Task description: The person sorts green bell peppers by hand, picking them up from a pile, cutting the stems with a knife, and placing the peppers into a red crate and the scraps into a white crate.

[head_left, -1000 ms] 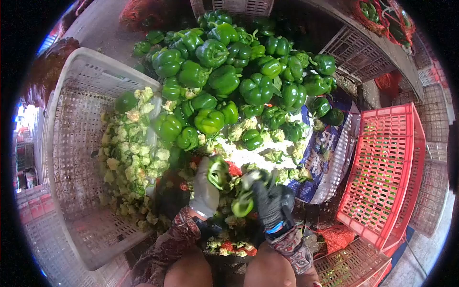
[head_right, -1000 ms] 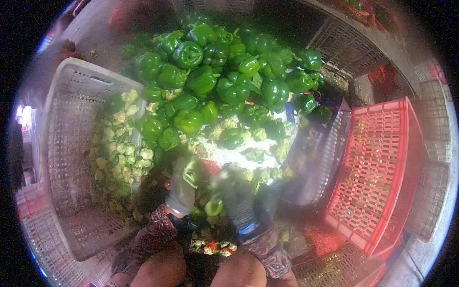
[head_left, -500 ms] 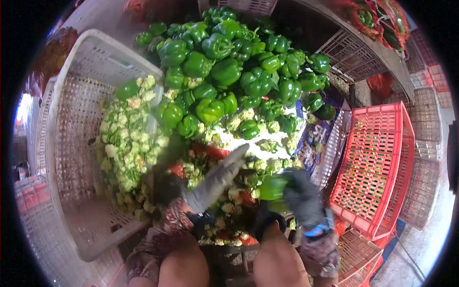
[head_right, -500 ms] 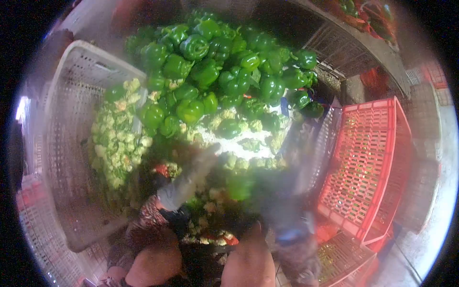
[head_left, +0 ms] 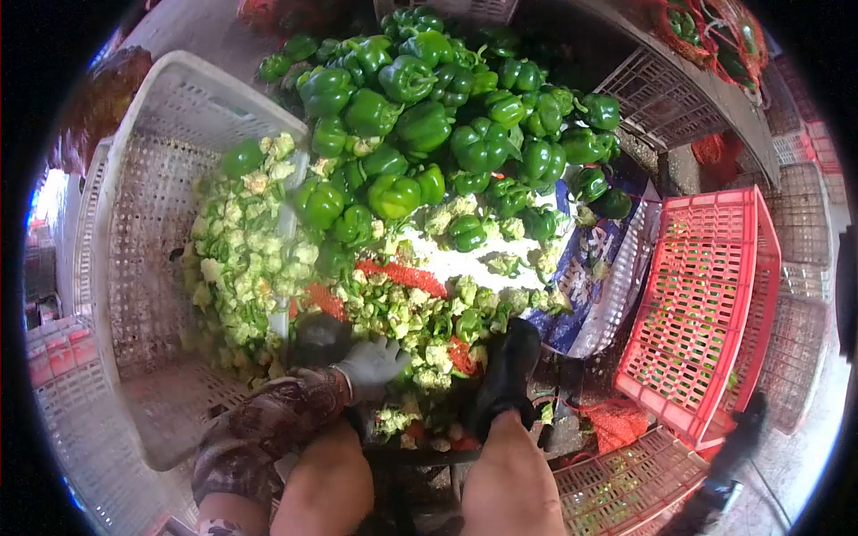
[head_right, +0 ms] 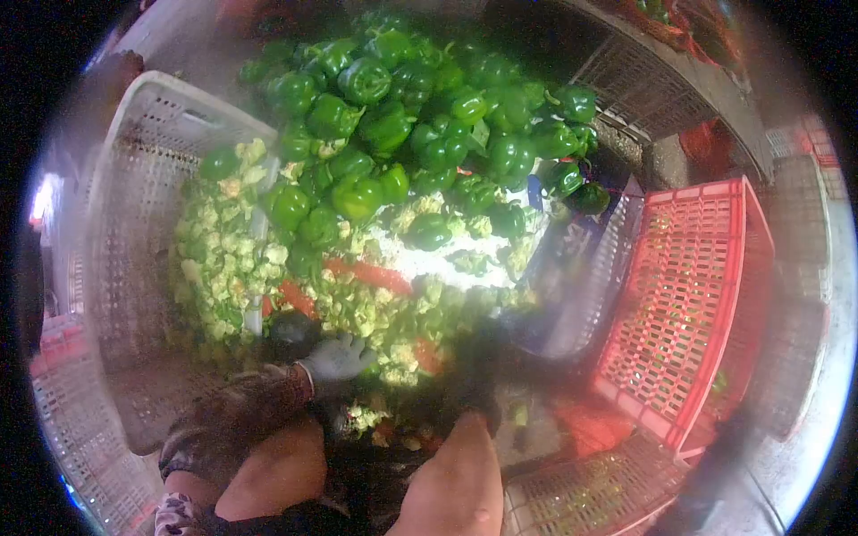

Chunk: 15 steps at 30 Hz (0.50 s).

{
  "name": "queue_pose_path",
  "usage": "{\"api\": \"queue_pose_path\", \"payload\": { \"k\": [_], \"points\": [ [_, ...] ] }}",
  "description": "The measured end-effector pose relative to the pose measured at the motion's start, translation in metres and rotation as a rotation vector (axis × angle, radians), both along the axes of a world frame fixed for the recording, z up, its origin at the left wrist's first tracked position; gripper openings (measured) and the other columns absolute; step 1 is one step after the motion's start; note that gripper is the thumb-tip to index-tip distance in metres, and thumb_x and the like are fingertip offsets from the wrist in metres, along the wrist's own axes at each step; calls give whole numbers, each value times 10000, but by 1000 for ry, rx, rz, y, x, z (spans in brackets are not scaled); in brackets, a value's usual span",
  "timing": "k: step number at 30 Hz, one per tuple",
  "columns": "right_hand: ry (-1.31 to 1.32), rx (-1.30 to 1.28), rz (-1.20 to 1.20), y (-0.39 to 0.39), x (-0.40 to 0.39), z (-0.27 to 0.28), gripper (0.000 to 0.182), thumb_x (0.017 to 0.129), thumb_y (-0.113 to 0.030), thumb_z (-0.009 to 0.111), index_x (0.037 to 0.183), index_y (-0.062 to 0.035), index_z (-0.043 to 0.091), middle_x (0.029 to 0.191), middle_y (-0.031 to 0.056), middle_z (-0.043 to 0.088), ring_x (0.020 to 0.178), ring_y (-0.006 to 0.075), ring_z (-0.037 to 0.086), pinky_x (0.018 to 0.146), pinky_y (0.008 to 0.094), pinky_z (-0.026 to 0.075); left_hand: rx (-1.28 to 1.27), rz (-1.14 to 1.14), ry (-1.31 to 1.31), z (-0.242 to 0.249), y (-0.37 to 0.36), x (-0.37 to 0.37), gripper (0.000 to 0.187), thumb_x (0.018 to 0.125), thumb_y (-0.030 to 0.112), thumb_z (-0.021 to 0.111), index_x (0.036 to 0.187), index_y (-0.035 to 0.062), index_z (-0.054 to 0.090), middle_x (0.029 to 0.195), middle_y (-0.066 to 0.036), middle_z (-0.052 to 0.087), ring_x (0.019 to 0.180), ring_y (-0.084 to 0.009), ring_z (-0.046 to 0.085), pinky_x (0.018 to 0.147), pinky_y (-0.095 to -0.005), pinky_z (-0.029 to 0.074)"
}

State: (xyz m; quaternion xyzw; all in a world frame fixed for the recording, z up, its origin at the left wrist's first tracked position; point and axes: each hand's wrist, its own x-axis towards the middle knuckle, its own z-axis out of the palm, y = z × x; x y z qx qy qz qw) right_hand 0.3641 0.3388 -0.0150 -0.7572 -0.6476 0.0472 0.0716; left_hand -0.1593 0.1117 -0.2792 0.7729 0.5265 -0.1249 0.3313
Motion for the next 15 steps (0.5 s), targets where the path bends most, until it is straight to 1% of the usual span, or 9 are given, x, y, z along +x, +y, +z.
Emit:
{"api": "queue_pose_path", "payload": {
  "k": [2, 4, 6, 8, 10, 11, 12, 14, 15],
  "points": [
    [375, -100, 21, -26, -79, -20, 278, 840, -22, 557, 1116, -8, 586, 1078, 82, 590, 809, 152, 592, 657, 254, 487, 47, -1, -31, -25, -3, -5, 546, 663, 272, 712, 1125, 71, 502, 1044, -150, 534, 947, -335, 556, 775, -439, 497],
    [805, -450, -23, -49, -167, -57, 267, 828, -17, 567, 1092, -5, 601, 1056, 80, 596, 764, 146, 602, 615, 243, 496, -49, 305, -170, 14, 4, -7, 625, 651, 329, 742, 1169, 82, 494, 1064, -154, 530, 964, -337, 554, 792, -439, 487],
    [1088, -767, 9, -62, -234, -105, 259, 861, -53, 601, 1117, -19, 615, 1009, 60, 646, 831, 164, 622, 704, 257, 503, -72, 548, -276, 56, 25, -13, 684, 642, 372, 764, 1205, 99, 487, 1083, -155, 523, 978, -341, 552, 797, -443, 482],
    [1044, -835, 358, -71, -281, -146, 371, 875, -122, 645, 1224, -30, 559, 1036, 50, 652, 982, 160, 580, 807, 256, 484, -31, 733, -360, 89, 44, -18, 723, 637, 399, 778, 1234, 120, 482, 1099, -155, 512, 988, -345, 550, 788, -450, 479],
    [1027, -890, 552, -75, -318, -173, 502, 879, -136, 655, 1329, -41, 455, 1153, 62, 598, 1043, 142, 541, 864, 250, 465, 145, 675, -247, 112, 67, -11, 710, 628, 382, 779, 1227, 133, 491, 1117, -148, 493, 980, -344, 551, 781, -453, 479],
    [1149, -973, 532, -76, -335, -180, 577, 883, -142, 656, 1385, -49, 388, 1227, 68, 559, 1058, 131, 527, 888, 248, 456, 235, 645, -195, 119, 78, -6, 704, 624, 374, 780, 1224, 140, 495, 1126, -144, 484, 976, -344, 551, 777, -454, 479],
    [1184, -939, 471, -77, -348, -192, 587, 870, -185, 668, 1370, -47, 394, 1201, 88, 559, 1045, 160, 546, 872, 269, 469, 278, 540, -113, 123, 86, -1, 679, 624, 351, 774, 1210, 137, 504, 1148, -132, 458, 978, -338, 542, 776, -450, 478],
    [1240, -877, 337, -78, -360, -213, 617, 844, -270, 692, 1340, -43, 405, 1149, 127, 557, 1018, 218, 584, 841, 310, 497, 396, 544, -174, 118, 92, 10, 670, 623, 330, 770, 1207, 133, 508, 1142, -133, 449, 985, -334, 531, 774, -445, 481],
    [1326, -874, 264, -79, -358, -218, 602, 843, -248, 693, 1331, -38, 410, 1145, 133, 554, 1025, 218, 577, 843, 311, 497, 453, 546, -207, 115, 94, 15, 666, 622, 319, 768, 1206, 131, 509, 1139, -133, 445, 989, -331, 525, 773, -443, 483]
  ]
}}
